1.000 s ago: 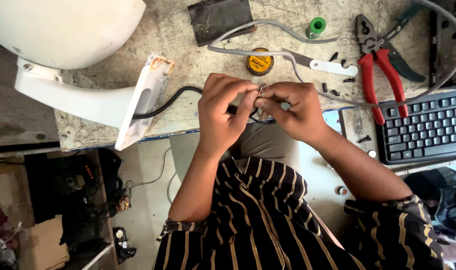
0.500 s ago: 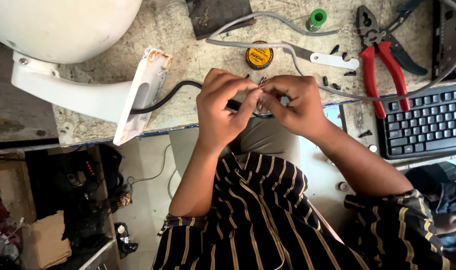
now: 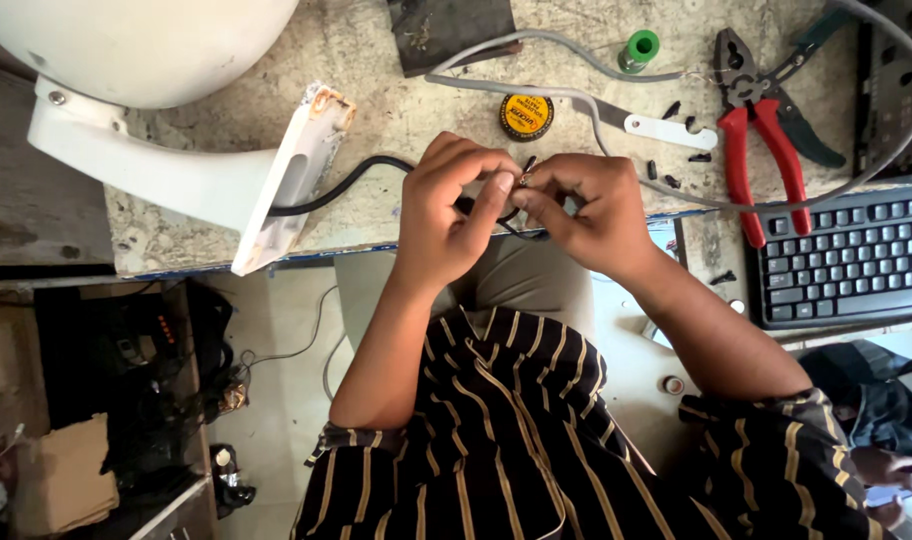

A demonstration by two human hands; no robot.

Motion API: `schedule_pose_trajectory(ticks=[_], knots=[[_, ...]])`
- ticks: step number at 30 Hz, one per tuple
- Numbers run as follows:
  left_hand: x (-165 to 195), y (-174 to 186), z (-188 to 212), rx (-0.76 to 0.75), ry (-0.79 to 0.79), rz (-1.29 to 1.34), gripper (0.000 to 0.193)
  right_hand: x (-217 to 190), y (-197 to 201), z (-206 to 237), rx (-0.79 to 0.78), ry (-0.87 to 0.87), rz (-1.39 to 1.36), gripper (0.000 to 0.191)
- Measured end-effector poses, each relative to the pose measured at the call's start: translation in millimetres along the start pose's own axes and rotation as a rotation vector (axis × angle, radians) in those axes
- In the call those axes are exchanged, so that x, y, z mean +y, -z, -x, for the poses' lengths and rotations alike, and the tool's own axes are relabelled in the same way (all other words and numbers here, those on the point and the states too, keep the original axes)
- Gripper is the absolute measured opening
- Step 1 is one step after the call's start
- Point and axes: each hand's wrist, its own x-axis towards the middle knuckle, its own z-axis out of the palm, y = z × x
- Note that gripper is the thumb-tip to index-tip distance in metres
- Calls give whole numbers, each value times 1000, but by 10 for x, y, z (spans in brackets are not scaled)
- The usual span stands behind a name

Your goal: The person works at a cluttered workbench on the cable of a white CCTV camera. They hold the cable end, use a small blade to cut and strip the outer insulation, pull the insulation off by hand, and separate and twist the exposed inner wires, repeatedly working the cable end between both hands.

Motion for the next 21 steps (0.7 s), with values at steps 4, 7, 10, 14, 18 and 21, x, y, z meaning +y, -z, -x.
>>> schedule_pose_trajectory(ticks=[4, 7, 10, 14, 18, 21], knots=[[-5, 12, 4, 0, -40, 9, 6, -40, -6, -2, -1, 2, 24, 4], [-6, 24, 10, 0, -46, 21, 7, -61, -11, -2, -2, 24, 51, 4], [7, 25, 13, -8, -28, 6, 7, -76, -24, -1, 8, 33, 65, 4], [38, 23, 5, 2, -55, 19, 9, -80, -31, 7, 13, 13, 59, 5], [73, 31, 4, 1, -56, 6, 12, -70, -21, 19, 10, 21, 66, 5], [88, 27, 2, 8, -56, 2, 12, -66, -19, 28, 12, 3, 80, 7]])
